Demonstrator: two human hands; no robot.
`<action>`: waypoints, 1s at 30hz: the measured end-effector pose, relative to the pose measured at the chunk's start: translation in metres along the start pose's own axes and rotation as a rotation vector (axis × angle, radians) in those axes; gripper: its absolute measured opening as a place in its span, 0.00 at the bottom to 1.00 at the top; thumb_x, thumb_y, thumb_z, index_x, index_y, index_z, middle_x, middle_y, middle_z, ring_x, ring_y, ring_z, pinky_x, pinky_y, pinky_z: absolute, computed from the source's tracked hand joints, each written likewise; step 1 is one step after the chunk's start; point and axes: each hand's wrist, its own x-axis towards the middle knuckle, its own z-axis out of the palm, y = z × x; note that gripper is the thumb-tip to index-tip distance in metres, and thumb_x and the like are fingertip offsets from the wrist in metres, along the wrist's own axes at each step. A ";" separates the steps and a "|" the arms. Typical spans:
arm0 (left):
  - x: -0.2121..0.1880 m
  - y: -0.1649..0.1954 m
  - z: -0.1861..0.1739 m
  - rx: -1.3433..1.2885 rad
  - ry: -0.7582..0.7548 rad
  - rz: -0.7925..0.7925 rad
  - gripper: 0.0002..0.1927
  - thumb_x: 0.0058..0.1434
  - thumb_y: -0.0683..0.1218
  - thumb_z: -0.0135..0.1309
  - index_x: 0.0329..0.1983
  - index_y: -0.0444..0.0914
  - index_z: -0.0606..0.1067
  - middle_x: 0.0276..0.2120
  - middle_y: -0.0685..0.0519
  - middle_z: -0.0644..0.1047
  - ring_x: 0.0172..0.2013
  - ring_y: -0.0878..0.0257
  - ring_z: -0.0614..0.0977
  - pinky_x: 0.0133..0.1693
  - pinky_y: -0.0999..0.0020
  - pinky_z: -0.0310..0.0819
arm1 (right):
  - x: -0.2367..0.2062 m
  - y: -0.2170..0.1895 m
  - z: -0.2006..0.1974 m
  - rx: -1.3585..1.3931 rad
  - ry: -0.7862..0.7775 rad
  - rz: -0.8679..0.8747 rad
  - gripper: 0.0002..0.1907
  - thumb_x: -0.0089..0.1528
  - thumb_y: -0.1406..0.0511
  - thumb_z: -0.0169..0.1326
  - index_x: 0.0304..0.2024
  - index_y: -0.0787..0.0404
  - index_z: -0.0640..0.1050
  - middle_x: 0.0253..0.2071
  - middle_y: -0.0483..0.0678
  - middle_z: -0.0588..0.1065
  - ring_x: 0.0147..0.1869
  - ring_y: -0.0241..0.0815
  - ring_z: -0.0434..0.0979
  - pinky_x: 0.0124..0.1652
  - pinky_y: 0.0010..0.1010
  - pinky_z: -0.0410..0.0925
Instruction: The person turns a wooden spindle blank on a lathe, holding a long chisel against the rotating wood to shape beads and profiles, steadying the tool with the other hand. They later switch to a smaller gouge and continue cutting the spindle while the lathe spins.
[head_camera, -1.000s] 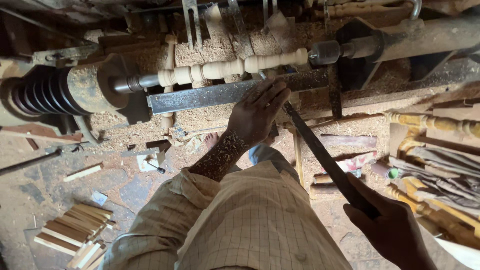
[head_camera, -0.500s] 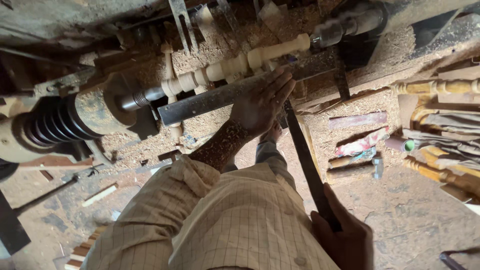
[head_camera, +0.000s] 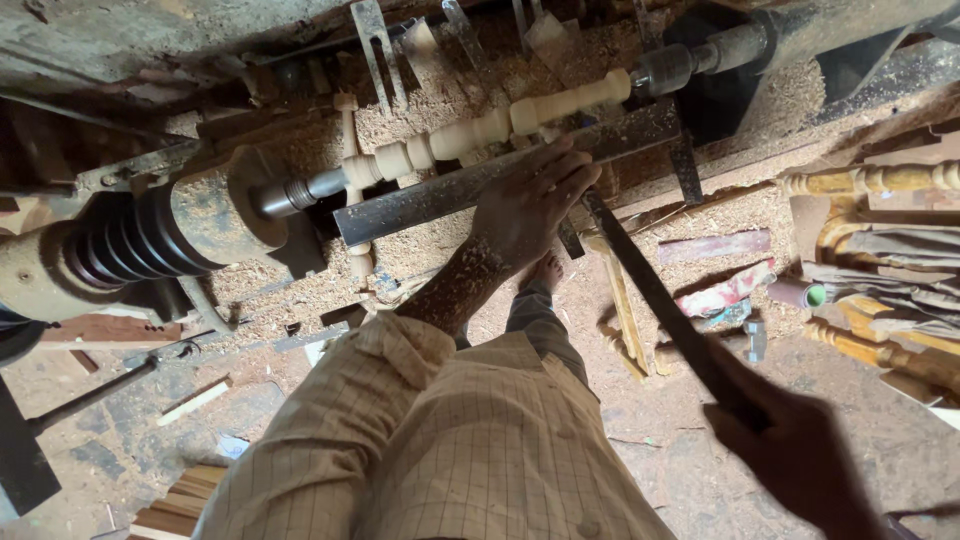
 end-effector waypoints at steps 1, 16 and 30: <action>0.002 0.002 -0.005 0.014 0.029 0.002 0.16 0.69 0.40 0.59 0.59 0.44 0.79 0.57 0.54 0.81 0.64 0.60 0.77 0.65 0.63 0.77 | 0.011 0.005 -0.017 -0.097 -0.077 0.069 0.40 0.56 0.55 0.68 0.70 0.35 0.69 0.25 0.47 0.81 0.23 0.36 0.78 0.29 0.31 0.74; 0.014 0.012 -0.029 -0.053 -0.023 -0.127 0.20 0.68 0.47 0.61 0.63 0.42 0.76 0.62 0.51 0.76 0.63 0.57 0.77 0.65 0.58 0.74 | 0.061 0.027 -0.058 -0.095 -0.243 0.011 0.43 0.55 0.57 0.65 0.74 0.40 0.69 0.37 0.44 0.83 0.33 0.36 0.85 0.39 0.31 0.76; 0.017 0.011 -0.037 -0.057 -0.104 -0.093 0.24 0.64 0.35 0.58 0.64 0.40 0.76 0.62 0.50 0.78 0.65 0.56 0.77 0.65 0.60 0.77 | 0.016 0.008 -0.013 0.072 -0.125 0.166 0.40 0.55 0.62 0.68 0.71 0.43 0.74 0.41 0.49 0.85 0.41 0.37 0.89 0.45 0.32 0.78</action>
